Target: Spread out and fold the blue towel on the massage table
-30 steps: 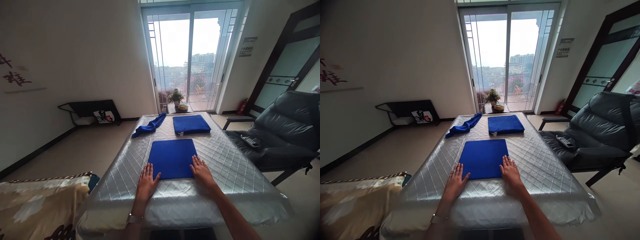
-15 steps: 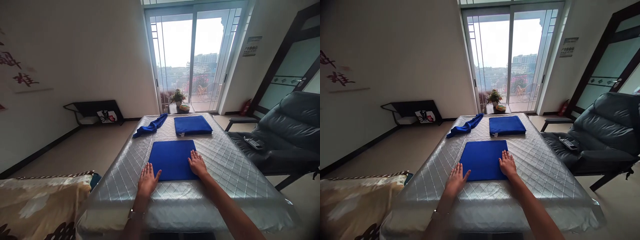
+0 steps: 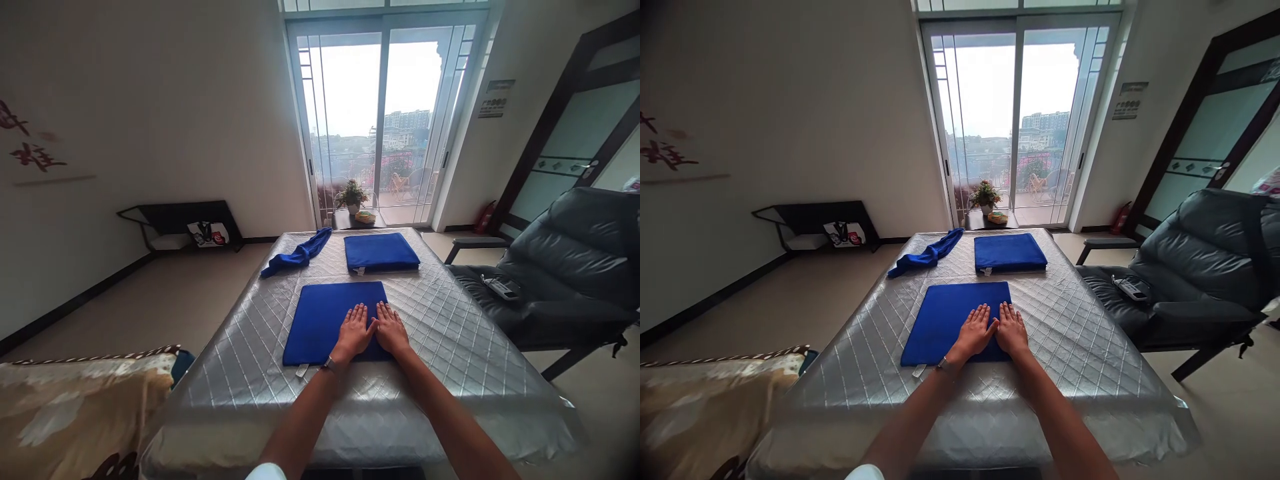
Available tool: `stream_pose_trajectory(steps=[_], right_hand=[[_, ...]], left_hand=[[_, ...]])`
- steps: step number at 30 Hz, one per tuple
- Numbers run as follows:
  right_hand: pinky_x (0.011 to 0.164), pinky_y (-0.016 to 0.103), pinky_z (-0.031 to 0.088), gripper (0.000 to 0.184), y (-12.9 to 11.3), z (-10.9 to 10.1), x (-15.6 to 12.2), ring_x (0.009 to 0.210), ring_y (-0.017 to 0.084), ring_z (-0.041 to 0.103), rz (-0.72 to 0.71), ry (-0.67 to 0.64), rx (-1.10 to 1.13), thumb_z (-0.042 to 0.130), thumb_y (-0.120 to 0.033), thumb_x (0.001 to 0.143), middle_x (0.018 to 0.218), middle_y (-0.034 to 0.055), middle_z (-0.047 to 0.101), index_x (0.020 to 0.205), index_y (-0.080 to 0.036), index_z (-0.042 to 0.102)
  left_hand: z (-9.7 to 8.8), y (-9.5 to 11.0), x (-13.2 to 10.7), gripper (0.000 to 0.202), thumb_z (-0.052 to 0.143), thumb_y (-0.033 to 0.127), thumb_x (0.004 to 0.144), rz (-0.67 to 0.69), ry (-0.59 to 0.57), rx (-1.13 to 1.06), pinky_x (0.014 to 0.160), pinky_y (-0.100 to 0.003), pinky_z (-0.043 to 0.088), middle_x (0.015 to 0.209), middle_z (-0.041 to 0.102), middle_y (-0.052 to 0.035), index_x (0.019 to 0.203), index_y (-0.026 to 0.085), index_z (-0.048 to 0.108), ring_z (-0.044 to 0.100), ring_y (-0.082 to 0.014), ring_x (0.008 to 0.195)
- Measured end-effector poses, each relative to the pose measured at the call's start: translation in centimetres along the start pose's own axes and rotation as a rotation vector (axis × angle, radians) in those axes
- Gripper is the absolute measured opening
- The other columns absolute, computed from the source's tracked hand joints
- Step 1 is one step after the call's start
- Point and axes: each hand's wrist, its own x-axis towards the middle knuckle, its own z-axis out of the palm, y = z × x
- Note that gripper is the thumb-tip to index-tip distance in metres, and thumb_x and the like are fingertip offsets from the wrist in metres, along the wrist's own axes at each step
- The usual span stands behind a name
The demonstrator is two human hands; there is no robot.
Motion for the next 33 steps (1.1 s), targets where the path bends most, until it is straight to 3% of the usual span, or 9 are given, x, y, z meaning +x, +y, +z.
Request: stream_pose_trajectory(steps=[5, 10, 13, 21, 27, 33], right_hand=[[0.127, 0.039, 0.007, 0.068, -0.2, -0.2, 0.0, 0.158, 0.020, 0.012, 0.016, 0.001, 0.042, 0.020, -0.043, 0.104, 0.170, 0.0065, 0.018, 0.163, -0.009, 0.024], [0.127, 0.039, 0.006, 0.068, -0.2, -0.2, 0.1, 0.158, 0.019, 0.010, 0.021, -0.011, 0.046, 0.019, -0.042, 0.104, 0.171, 0.0060, 0.017, 0.163, -0.009, 0.022], [0.127, 0.039, 0.006, 0.068, -0.2, -0.2, 0.2, 0.158, 0.019, 0.010, 0.026, -0.023, 0.050, 0.019, -0.043, 0.104, 0.171, 0.0060, 0.016, 0.163, -0.009, 0.021], [0.127, 0.043, 0.009, 0.068, -0.4, -1.1, 0.5, 0.158, 0.022, 0.013, 0.024, -0.079, 0.008, 0.019, -0.041, 0.104, 0.170, 0.0083, 0.017, 0.163, -0.008, 0.023], [0.126, 0.041, 0.009, 0.068, -0.8, -2.5, 3.2, 0.158, 0.021, 0.012, 0.010, -0.042, 0.015, 0.018, -0.041, 0.104, 0.170, 0.0094, 0.017, 0.163, -0.008, 0.022], [0.127, 0.039, 0.007, 0.069, -0.5, -1.6, 4.9, 0.158, 0.020, 0.011, 0.023, -0.041, 0.024, 0.018, -0.043, 0.104, 0.171, 0.0093, 0.016, 0.163, -0.006, 0.021]], left_hand=[[-0.9, -5.2, -2.1, 0.081, 0.005, 0.063, 0.101, -0.170, -0.003, 0.067, 0.128, -0.045, 0.019, 0.168, 0.028, -0.0111, 0.161, 0.014, 0.029, 0.022, -0.0240, 0.156], [-2.6, -11.7, -4.9, 0.085, 0.001, 0.061, 0.101, -0.336, -0.003, 0.167, 0.128, -0.044, 0.017, 0.168, 0.024, -0.0159, 0.160, 0.005, 0.026, 0.020, -0.0253, 0.157], [-2.8, -14.2, -6.2, 0.088, 0.003, 0.064, 0.100, -0.392, 0.035, 0.185, 0.127, -0.044, 0.019, 0.167, 0.024, -0.0180, 0.159, 0.003, 0.027, 0.022, -0.0268, 0.156], [-2.1, -14.7, -6.5, 0.086, 0.012, 0.065, 0.100, -0.393, 0.115, 0.181, 0.125, -0.045, 0.026, 0.165, 0.029, -0.0196, 0.158, 0.004, 0.032, 0.027, -0.0294, 0.154], [-2.3, -14.6, -6.7, 0.084, 0.014, 0.066, 0.100, -0.411, 0.126, 0.176, 0.123, -0.049, 0.029, 0.166, 0.029, -0.0182, 0.159, 0.007, 0.032, 0.032, -0.0317, 0.152], [-1.9, -14.8, -6.8, 0.085, 0.014, 0.067, 0.100, -0.385, 0.148, 0.187, 0.124, -0.049, 0.028, 0.165, 0.031, -0.0182, 0.158, 0.007, 0.034, 0.031, -0.0309, 0.153]])
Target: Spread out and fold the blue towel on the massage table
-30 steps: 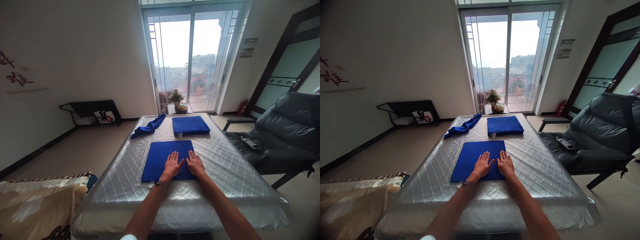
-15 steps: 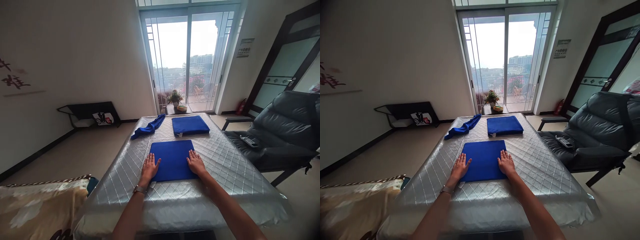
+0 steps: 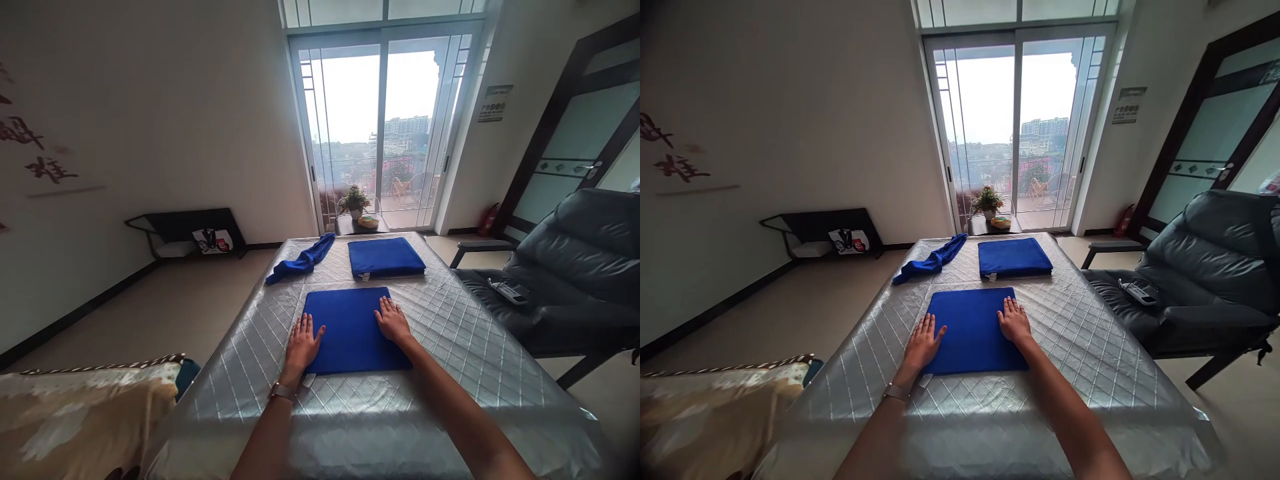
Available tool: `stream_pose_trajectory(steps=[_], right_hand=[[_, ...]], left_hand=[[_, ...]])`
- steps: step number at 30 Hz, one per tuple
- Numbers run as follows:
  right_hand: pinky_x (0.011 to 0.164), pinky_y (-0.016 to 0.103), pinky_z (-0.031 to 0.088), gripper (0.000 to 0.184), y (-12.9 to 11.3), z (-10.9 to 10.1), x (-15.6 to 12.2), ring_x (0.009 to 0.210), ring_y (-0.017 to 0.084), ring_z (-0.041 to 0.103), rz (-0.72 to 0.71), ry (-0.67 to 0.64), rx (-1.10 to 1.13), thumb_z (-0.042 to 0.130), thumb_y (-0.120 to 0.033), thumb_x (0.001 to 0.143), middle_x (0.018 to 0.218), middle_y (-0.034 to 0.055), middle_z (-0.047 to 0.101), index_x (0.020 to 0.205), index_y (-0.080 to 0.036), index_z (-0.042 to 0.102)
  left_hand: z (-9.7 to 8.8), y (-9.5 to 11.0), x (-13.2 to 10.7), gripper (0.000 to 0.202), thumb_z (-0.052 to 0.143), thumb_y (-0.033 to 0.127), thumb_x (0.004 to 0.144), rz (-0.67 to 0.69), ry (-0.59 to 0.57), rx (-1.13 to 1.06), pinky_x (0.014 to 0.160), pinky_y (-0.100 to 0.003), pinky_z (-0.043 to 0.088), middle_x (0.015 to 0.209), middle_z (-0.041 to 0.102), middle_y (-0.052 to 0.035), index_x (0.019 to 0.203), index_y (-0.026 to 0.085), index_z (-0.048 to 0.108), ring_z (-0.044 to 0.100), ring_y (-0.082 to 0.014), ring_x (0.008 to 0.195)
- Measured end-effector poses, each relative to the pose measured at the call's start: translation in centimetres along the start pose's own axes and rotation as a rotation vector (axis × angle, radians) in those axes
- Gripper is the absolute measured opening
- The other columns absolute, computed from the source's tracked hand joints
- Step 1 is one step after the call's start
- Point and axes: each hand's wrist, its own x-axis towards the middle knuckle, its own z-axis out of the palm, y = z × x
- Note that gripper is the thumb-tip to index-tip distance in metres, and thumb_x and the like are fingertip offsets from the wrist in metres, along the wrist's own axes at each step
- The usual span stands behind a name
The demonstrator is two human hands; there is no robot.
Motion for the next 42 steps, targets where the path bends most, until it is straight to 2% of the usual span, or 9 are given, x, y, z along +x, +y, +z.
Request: stream_pose_trajectory(steps=[7, 10, 13, 19, 23, 28, 33, 38, 42], right_hand=[[0.127, 0.038, 0.005, 0.070, 0.4, 1.1, 0.1, 0.158, 0.019, 0.009, -0.001, 0.029, 0.031, 0.019, -0.044, 0.104, 0.171, 0.0081, 0.015, 0.163, -0.007, 0.021], [0.127, 0.038, 0.004, 0.070, 0.4, 1.2, 0.3, 0.158, 0.019, 0.008, -0.002, 0.036, 0.043, 0.020, -0.044, 0.104, 0.171, 0.0079, 0.015, 0.163, -0.007, 0.021], [0.127, 0.038, 0.004, 0.069, 0.5, 1.3, 0.4, 0.158, 0.020, 0.009, -0.003, 0.041, 0.057, 0.021, -0.044, 0.104, 0.171, 0.0080, 0.015, 0.163, -0.008, 0.022], [0.127, 0.038, 0.006, 0.065, 0.8, 1.4, 0.1, 0.158, 0.020, 0.010, -0.017, 0.052, 0.036, 0.021, -0.041, 0.106, 0.171, 0.0090, 0.017, 0.163, -0.010, 0.023], [0.126, 0.037, 0.007, 0.065, 0.9, 1.4, 0.0, 0.158, 0.020, 0.012, -0.034, 0.057, 0.022, 0.022, -0.040, 0.106, 0.170, 0.0094, 0.017, 0.163, -0.009, 0.024], [0.127, 0.037, 0.006, 0.067, 0.6, 1.1, 0.0, 0.158, 0.020, 0.011, -0.018, 0.050, 0.037, 0.022, -0.041, 0.105, 0.170, 0.0097, 0.018, 0.163, -0.008, 0.023], [0.127, 0.037, 0.003, 0.069, 0.5, 1.0, 0.0, 0.158, 0.019, 0.009, -0.003, 0.038, 0.072, 0.020, -0.044, 0.104, 0.171, 0.0073, 0.016, 0.163, -0.008, 0.022], [0.127, 0.038, 0.004, 0.069, 0.6, 1.2, 0.2, 0.158, 0.019, 0.010, 0.003, 0.027, 0.069, 0.019, -0.045, 0.104, 0.171, 0.0061, 0.016, 0.163, -0.009, 0.022], [0.127, 0.038, 0.004, 0.069, 0.6, 1.3, 0.5, 0.158, 0.019, 0.010, 0.005, 0.022, 0.043, 0.019, -0.044, 0.104, 0.171, 0.0057, 0.016, 0.163, -0.009, 0.021]], left_hand=[[-0.1, -0.9, 0.6, 0.084, 0.010, 0.066, 0.100, -0.028, -0.065, 0.016, 0.124, -0.049, 0.029, 0.165, 0.031, -0.0165, 0.158, 0.010, 0.033, 0.032, -0.0293, 0.152], [-0.9, 0.4, 0.8, 0.088, 0.009, 0.066, 0.100, -0.044, -0.074, 0.057, 0.124, -0.050, 0.027, 0.164, 0.032, -0.0200, 0.157, 0.004, 0.035, 0.031, -0.0315, 0.153], [-1.8, 4.5, 1.1, 0.088, 0.011, 0.067, 0.100, 0.090, -0.092, 0.046, 0.127, -0.047, 0.023, 0.164, 0.032, -0.0184, 0.156, 0.004, 0.036, 0.027, -0.0310, 0.154], [-1.8, 15.7, 2.9, 0.077, 0.008, 0.058, 0.103, 0.427, -0.113, -0.118, 0.128, -0.042, 0.020, 0.165, 0.034, -0.0121, 0.158, 0.010, 0.035, 0.026, -0.0228, 0.155], [-0.5, 18.0, 4.1, 0.074, 0.009, 0.055, 0.104, 0.413, -0.113, -0.166, 0.128, -0.042, 0.021, 0.165, 0.035, -0.0123, 0.158, 0.012, 0.034, 0.026, -0.0226, 0.155], [0.3, 14.6, 4.4, 0.077, 0.007, 0.059, 0.103, 0.328, -0.141, -0.154, 0.129, -0.044, 0.019, 0.166, 0.032, -0.0106, 0.159, 0.014, 0.034, 0.024, -0.0229, 0.156], [0.0, 8.2, 5.2, 0.079, 0.005, 0.062, 0.101, 0.160, -0.152, -0.050, 0.128, -0.045, 0.017, 0.168, 0.028, -0.0093, 0.161, 0.017, 0.029, 0.022, -0.0233, 0.156], [0.2, 1.8, 5.8, 0.084, 0.005, 0.063, 0.101, 0.006, -0.115, 0.019, 0.128, -0.046, 0.020, 0.168, 0.025, -0.0135, 0.160, 0.010, 0.029, 0.023, -0.0257, 0.156], [0.7, -0.3, 5.9, 0.086, 0.009, 0.065, 0.100, -0.072, -0.077, -0.003, 0.127, -0.044, 0.022, 0.167, 0.027, -0.0154, 0.159, 0.006, 0.029, 0.026, -0.0276, 0.155]])
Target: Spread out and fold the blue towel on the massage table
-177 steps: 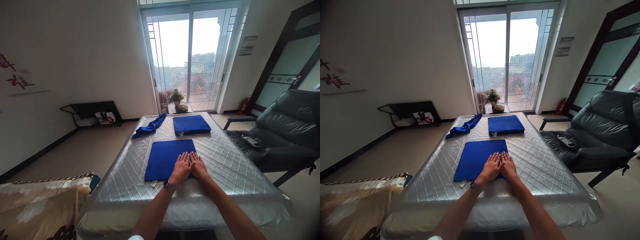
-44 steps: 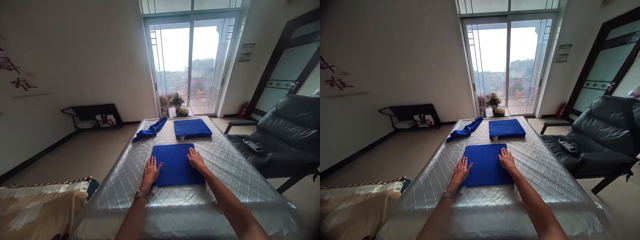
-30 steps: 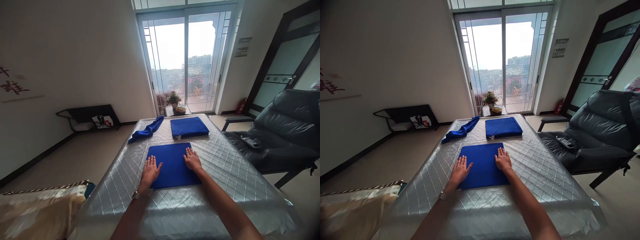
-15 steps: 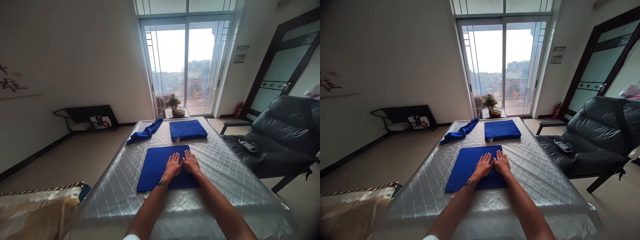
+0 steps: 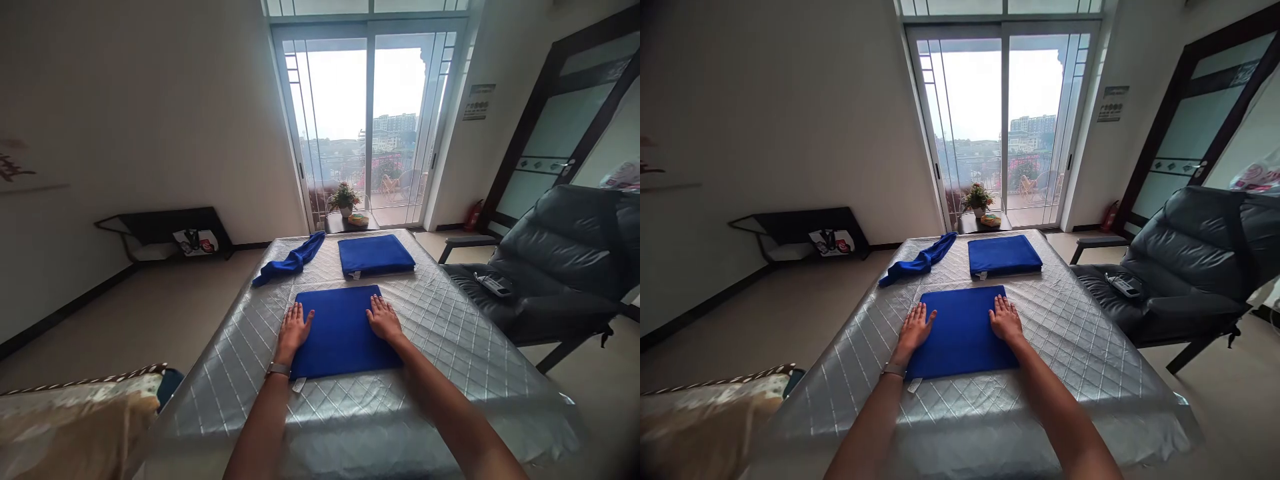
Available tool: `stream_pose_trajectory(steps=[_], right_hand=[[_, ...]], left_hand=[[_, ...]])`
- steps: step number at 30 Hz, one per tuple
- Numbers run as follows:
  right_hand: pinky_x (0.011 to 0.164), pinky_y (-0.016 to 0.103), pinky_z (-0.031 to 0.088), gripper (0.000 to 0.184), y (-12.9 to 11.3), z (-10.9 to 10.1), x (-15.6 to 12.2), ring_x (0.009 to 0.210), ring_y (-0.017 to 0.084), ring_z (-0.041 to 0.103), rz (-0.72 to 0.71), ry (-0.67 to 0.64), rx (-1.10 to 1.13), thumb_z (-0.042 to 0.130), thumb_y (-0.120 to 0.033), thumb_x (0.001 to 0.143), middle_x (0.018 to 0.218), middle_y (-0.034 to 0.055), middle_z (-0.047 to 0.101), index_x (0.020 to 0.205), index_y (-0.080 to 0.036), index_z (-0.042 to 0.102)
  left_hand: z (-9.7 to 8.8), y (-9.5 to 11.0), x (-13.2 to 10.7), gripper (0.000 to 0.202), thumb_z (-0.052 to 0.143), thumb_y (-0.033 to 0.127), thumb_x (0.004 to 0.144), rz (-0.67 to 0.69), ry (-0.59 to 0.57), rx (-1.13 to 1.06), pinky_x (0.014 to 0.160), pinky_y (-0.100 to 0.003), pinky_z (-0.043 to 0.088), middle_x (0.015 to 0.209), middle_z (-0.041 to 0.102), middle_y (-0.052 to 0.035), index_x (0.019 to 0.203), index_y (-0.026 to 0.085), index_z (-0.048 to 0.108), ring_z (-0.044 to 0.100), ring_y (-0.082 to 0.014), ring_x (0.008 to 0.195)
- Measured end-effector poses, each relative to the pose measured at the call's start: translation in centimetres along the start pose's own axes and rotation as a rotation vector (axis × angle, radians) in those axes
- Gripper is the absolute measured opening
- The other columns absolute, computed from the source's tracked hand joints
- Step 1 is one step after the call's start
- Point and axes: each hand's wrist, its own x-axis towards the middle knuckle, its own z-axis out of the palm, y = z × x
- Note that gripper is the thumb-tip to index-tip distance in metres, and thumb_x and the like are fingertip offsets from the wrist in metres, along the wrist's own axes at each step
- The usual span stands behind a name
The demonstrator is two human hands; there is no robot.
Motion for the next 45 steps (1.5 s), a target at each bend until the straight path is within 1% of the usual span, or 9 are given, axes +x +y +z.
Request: stream_pose_trajectory(steps=[8, 15, 23, 30, 33, 36, 38, 41, 45], right_hand=[[0.127, 0.041, 0.005, 0.067, -0.2, -0.5, 0.5, 0.158, 0.020, 0.008, 0.021, -0.072, -0.053, 0.018, -0.043, 0.105, 0.171, 0.0062, 0.014, 0.164, -0.010, 0.019], [0.127, 0.041, 0.007, 0.066, -0.7, -2.1, 4.1, 0.158, 0.021, 0.011, 0.020, -0.025, -0.055, 0.018, -0.041, 0.105, 0.170, 0.0079, 0.018, 0.163, -0.008, 0.023], [0.127, 0.039, 0.008, 0.068, 0.4, 0.0, 5.9, 0.158, 0.018, 0.009, 0.007, 0.010, -0.038, 0.018, -0.044, 0.104, 0.171, 0.0061, 0.016, 0.164, -0.011, 0.021], [0.127, 0.039, 0.006, 0.067, 0.3, 0.1, 5.9, 0.158, 0.019, 0.011, -0.001, 0.032, -0.031, 0.019, -0.042, 0.104, 0.170, 0.0072, 0.019, 0.163, -0.010, 0.024], [0.127, 0.039, 0.006, 0.067, 0.2, 0.1, 5.9, 0.158, 0.019, 0.012, 0.002, 0.037, -0.012, 0.020, -0.042, 0.104, 0.170, 0.0069, 0.019, 0.163, -0.010, 0.025], [0.127, 0.039, 0.006, 0.067, 0.2, 0.0, 5.8, 0.158, 0.020, 0.013, -0.003, 0.046, 0.004, 0.022, -0.042, 0.104, 0.170, 0.0080, 0.020, 0.162, -0.009, 0.025], [0.127, 0.039, 0.007, 0.066, 0.2, -0.1, 5.6, 0.157, 0.020, 0.014, -0.008, 0.055, 0.006, 0.023, -0.041, 0.104, 0.170, 0.0088, 0.020, 0.162, -0.008, 0.026], [0.127, 0.039, 0.008, 0.065, 0.3, -0.5, 5.4, 0.158, 0.021, 0.012, -0.032, 0.026, -0.008, 0.027, -0.037, 0.104, 0.171, 0.0088, 0.018, 0.162, -0.009, 0.026], [0.128, 0.039, 0.007, 0.066, 0.5, -0.8, 5.1, 0.158, 0.021, 0.009, -0.063, -0.014, -0.026, 0.034, -0.031, 0.100, 0.171, 0.0073, 0.017, 0.163, -0.013, 0.025]], left_hand=[[0.3, 0.2, 0.1, 0.088, 0.009, 0.067, 0.100, -0.003, 0.016, -0.030, 0.127, -0.043, 0.021, 0.167, 0.028, -0.0160, 0.159, 0.005, 0.031, 0.027, -0.0288, 0.154], [0.4, 0.1, 0.1, 0.090, 0.010, 0.069, 0.098, -0.007, 0.023, -0.042, 0.127, -0.045, 0.022, 0.166, 0.027, -0.0168, 0.158, 0.005, 0.031, 0.027, -0.0296, 0.154], [0.4, -0.2, 0.4, 0.086, 0.012, 0.067, 0.099, -0.007, 0.004, -0.049, 0.126, -0.047, 0.025, 0.165, 0.030, -0.0173, 0.157, 0.007, 0.036, 0.028, -0.0294, 0.154], [-0.5, 0.5, 0.0, 0.080, 0.018, 0.062, 0.102, 0.092, 0.138, -0.082, 0.125, -0.047, 0.028, 0.161, 0.039, -0.0207, 0.154, 0.005, 0.041, 0.035, -0.0298, 0.151], [-0.7, 2.9, -1.2, 0.071, 0.023, 0.058, 0.104, 0.294, 0.111, -0.143, 0.124, -0.045, 0.033, 0.161, 0.042, -0.0169, 0.154, 0.011, 0.041, 0.037, -0.0263, 0.150], [-0.7, 6.9, -2.8, 0.067, 0.027, 0.059, 0.104, 0.601, 0.055, -0.189, 0.123, -0.041, 0.036, 0.160, 0.045, -0.0119, 0.155, 0.018, 0.040, 0.040, -0.0223, 0.149], [-0.9, 10.1, -3.3, 0.066, 0.029, 0.060, 0.103, 0.740, 0.059, -0.213, 0.123, -0.041, 0.035, 0.160, 0.045, -0.0109, 0.156, 0.020, 0.039, 0.040, -0.0215, 0.148], [-1.4, 14.6, -2.0, 0.065, 0.029, 0.057, 0.104, 0.784, 0.104, -0.265, 0.124, -0.043, 0.035, 0.160, 0.044, -0.0122, 0.157, 0.019, 0.037, 0.039, -0.0221, 0.149], [-1.3, 18.8, 1.9, 0.062, 0.025, 0.049, 0.107, 0.671, 0.088, -0.287, 0.125, -0.045, 0.032, 0.162, 0.041, -0.0143, 0.157, 0.015, 0.036, 0.033, -0.0226, 0.152]])
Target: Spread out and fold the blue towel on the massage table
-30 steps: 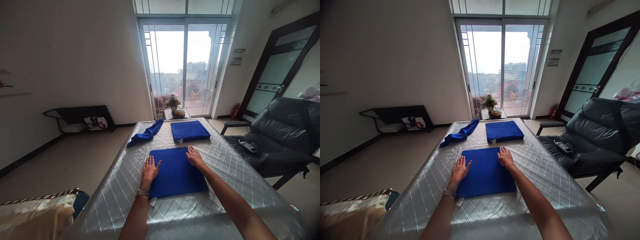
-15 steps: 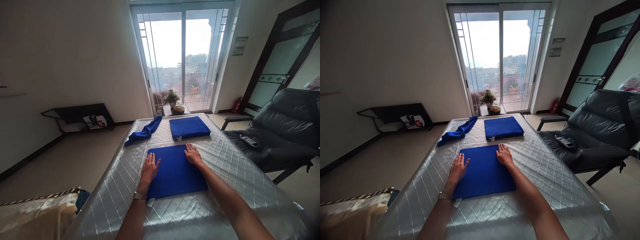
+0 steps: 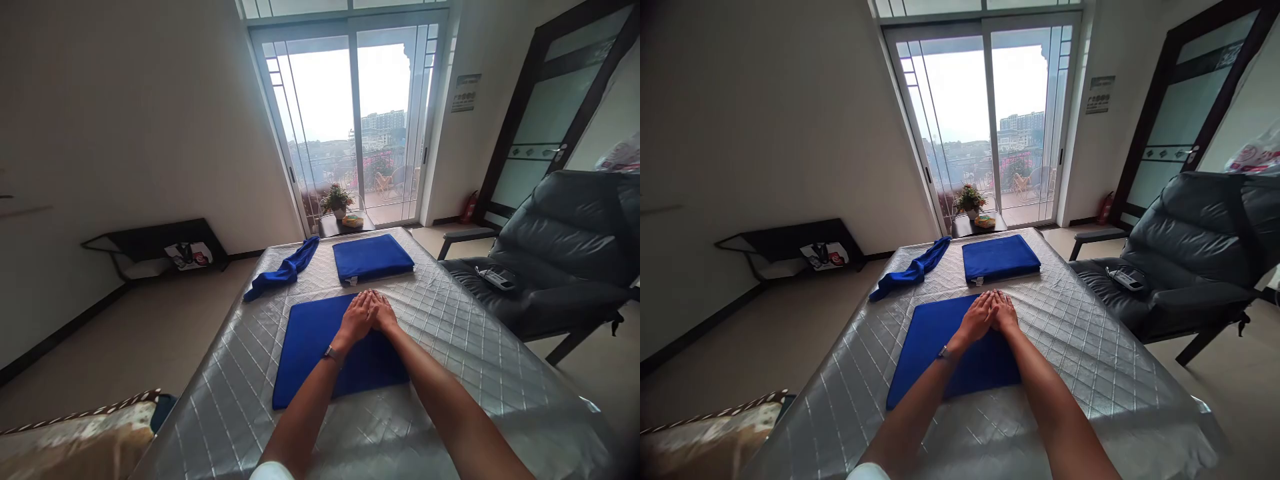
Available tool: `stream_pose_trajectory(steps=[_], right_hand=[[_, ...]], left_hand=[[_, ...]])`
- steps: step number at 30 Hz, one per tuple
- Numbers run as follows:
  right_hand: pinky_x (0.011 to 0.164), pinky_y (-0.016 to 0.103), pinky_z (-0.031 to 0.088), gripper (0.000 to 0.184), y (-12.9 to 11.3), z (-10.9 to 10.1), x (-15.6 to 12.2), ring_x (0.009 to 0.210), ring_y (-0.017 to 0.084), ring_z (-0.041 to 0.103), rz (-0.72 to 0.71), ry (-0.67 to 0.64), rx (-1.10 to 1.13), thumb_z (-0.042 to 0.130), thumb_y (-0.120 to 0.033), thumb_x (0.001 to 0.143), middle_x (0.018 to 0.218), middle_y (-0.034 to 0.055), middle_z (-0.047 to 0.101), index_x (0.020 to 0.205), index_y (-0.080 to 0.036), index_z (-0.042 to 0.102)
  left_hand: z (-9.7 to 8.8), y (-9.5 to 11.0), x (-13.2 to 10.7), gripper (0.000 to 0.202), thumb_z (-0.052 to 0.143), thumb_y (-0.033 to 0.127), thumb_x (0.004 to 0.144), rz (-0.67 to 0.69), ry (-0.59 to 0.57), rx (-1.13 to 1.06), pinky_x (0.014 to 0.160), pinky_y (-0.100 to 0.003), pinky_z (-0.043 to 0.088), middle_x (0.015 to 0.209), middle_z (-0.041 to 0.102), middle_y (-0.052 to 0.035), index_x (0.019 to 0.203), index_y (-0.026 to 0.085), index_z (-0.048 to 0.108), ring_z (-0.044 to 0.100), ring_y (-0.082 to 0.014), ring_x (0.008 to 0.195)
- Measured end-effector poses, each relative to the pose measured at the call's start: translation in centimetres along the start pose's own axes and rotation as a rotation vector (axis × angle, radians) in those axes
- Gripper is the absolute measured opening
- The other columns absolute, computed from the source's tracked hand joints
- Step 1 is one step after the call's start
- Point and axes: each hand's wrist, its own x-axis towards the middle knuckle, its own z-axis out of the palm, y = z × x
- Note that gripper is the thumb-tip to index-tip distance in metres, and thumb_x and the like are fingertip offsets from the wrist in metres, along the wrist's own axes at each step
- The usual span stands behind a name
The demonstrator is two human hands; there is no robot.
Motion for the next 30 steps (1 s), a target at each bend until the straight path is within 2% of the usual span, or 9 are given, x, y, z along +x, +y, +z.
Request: stream_pose_trajectory(steps=[2, 4, 7, 10, 15, 24, 27, 30], right_hand=[[0.128, 0.039, 0.007, 0.067, 0.1, 0.1, 0.0, 0.158, 0.021, 0.009, -0.001, 0.009, 0.002, 0.035, -0.028, 0.099, 0.171, 0.0071, 0.017, 0.164, -0.014, 0.023], [0.128, 0.039, 0.007, 0.068, 0.2, 0.2, 0.0, 0.158, 0.021, 0.009, -0.003, 0.012, 0.006, 0.036, -0.026, 0.098, 0.171, 0.0069, 0.016, 0.164, -0.014, 0.023], [0.128, 0.039, 0.008, 0.068, 0.3, 0.4, 0.1, 0.158, 0.021, 0.010, -0.001, 0.015, 0.007, 0.035, -0.027, 0.098, 0.172, 0.0069, 0.014, 0.164, -0.012, 0.023], [0.127, 0.038, 0.007, 0.065, 0.1, 0.4, 0.2, 0.158, 0.020, 0.010, 0.016, 0.031, 0.016, 0.028, -0.034, 0.102, 0.171, 0.0063, 0.016, 0.163, -0.012, 0.023], [0.127, 0.040, 0.007, 0.067, -0.3, 0.4, 0.5, 0.158, 0.020, 0.012, 0.060, 0.042, 0.035, 0.022, -0.041, 0.103, 0.170, 0.0071, 0.020, 0.163, -0.012, 0.024], [0.127, 0.038, 0.005, 0.068, -0.2, 0.7, 0.8, 0.158, 0.018, 0.010, 0.067, 0.040, 0.015, 0.021, -0.043, 0.103, 0.171, 0.0066, 0.018, 0.163, -0.011, 0.023], [0.127, 0.038, 0.005, 0.069, -0.2, 0.7, 0.8, 0.158, 0.018, 0.009, 0.068, 0.030, 0.003, 0.020, -0.043, 0.103, 0.171, 0.0065, 0.018, 0.163, -0.010, 0.022], [0.127, 0.038, 0.006, 0.069, -0.2, 0.7, 0.9, 0.158, 0.018, 0.010, 0.071, 0.041, -0.003, 0.020, -0.044, 0.103, 0.171, 0.0061, 0.018, 0.163, -0.010, 0.022]], left_hand=[[0.9, -0.3, 1.7, 0.062, 0.023, 0.048, 0.107, -0.090, -0.059, 0.025, 0.125, -0.046, 0.031, 0.161, 0.041, -0.0147, 0.158, 0.015, 0.036, 0.033, -0.0235, 0.152], [1.9, -0.6, 2.3, 0.063, 0.019, 0.049, 0.107, -0.158, -0.110, 0.043, 0.125, -0.047, 0.029, 0.162, 0.041, -0.0133, 0.158, 0.018, 0.036, 0.032, -0.0241, 0.153], [2.8, -1.2, 2.0, 0.068, 0.012, 0.054, 0.105, -0.203, -0.127, 0.033, 0.127, -0.046, 0.024, 0.164, 0.038, -0.0103, 0.159, 0.019, 0.034, 0.029, -0.0229, 0.154], [2.9, -2.0, 1.2, 0.074, 0.010, 0.060, 0.103, -0.235, -0.124, 0.028, 0.128, -0.046, 0.020, 0.164, 0.037, -0.0109, 0.159, 0.017, 0.034, 0.027, -0.0234, 0.155], [1.6, -5.1, -0.6, 0.076, 0.011, 0.063, 0.101, -0.339, -0.107, 0.086, 0.128, -0.049, 0.020, 0.165, 0.035, -0.0101, 0.159, 0.020, 0.035, 0.026, -0.0253, 0.155], [-2.7, -14.9, -6.7, 0.078, 0.014, 0.064, 0.101, -0.578, -0.083, 0.225, 0.127, -0.049, 0.019, 0.167, 0.031, -0.0127, 0.159, 0.016, 0.033, 0.024, -0.0270, 0.156], [-3.2, -16.1, -7.9, 0.081, 0.012, 0.066, 0.100, -0.618, -0.062, 0.230, 0.127, -0.047, 0.020, 0.167, 0.031, -0.0129, 0.159, 0.015, 0.032, 0.024, -0.0270, 0.156], [-3.2, -16.1, -8.0, 0.085, 0.012, 0.067, 0.099, -0.624, -0.060, 0.234, 0.127, -0.045, 0.020, 0.167, 0.029, -0.0150, 0.159, 0.011, 0.032, 0.024, -0.0274, 0.156]])
